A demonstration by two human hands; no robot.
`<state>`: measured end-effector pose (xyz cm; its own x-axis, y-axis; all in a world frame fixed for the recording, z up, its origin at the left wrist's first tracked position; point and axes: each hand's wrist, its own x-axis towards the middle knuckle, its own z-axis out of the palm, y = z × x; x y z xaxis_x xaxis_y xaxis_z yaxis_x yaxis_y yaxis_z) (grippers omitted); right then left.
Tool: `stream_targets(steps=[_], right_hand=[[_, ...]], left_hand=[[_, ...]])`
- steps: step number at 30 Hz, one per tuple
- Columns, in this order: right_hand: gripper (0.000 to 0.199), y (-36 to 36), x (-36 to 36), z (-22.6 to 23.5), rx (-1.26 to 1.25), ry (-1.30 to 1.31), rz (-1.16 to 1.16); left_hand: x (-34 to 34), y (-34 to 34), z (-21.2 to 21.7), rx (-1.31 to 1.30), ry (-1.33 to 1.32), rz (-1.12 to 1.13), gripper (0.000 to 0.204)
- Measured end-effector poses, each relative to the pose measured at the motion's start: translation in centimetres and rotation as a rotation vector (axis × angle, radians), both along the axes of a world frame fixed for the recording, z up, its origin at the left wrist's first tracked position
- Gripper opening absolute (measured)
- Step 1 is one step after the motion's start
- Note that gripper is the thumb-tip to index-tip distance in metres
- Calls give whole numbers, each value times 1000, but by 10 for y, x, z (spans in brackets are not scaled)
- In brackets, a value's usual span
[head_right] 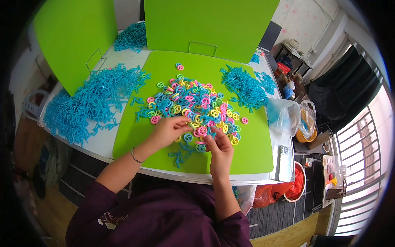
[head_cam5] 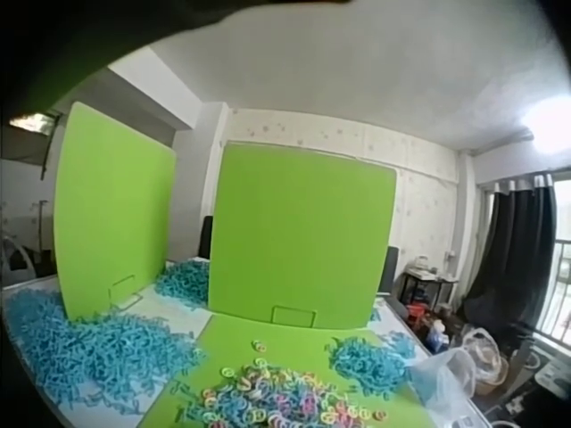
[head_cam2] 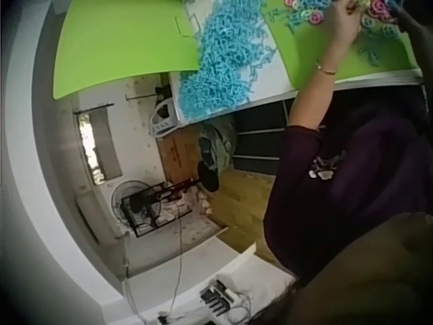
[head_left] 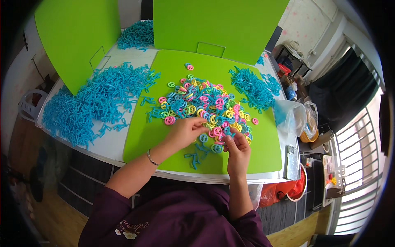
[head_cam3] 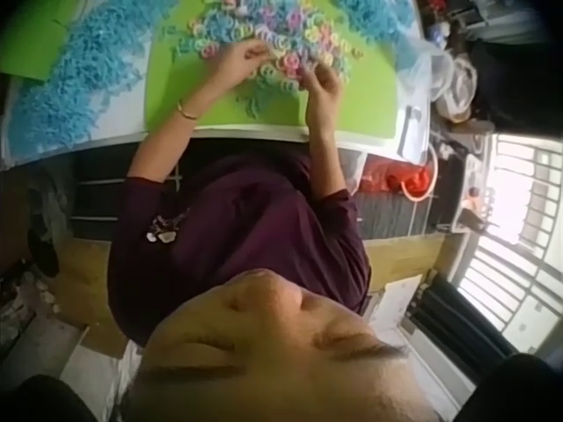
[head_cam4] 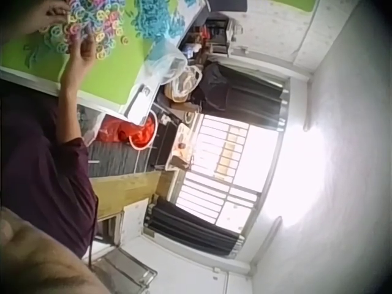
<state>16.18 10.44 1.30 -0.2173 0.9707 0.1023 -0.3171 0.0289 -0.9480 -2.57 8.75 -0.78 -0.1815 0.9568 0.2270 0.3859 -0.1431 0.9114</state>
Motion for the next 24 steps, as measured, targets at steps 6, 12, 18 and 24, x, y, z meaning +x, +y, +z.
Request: stream_targets(steps=[6,12,18,24], right_hand=[[21,-1,-5,-9,150,-156,2],[23,0,-11,-8,152,-238,69],[25,-3,-12,-8,127,-194,149],[23,-5,-13,-18,262,-294,89]], left_hand=[[-5,-3,11,-173,-685,-154,20],[6,-14,16,-246,-946,-260,19],[14,-20,18,-45,-686,-164,17],[22,-27,24,159,-464,-101,15]])
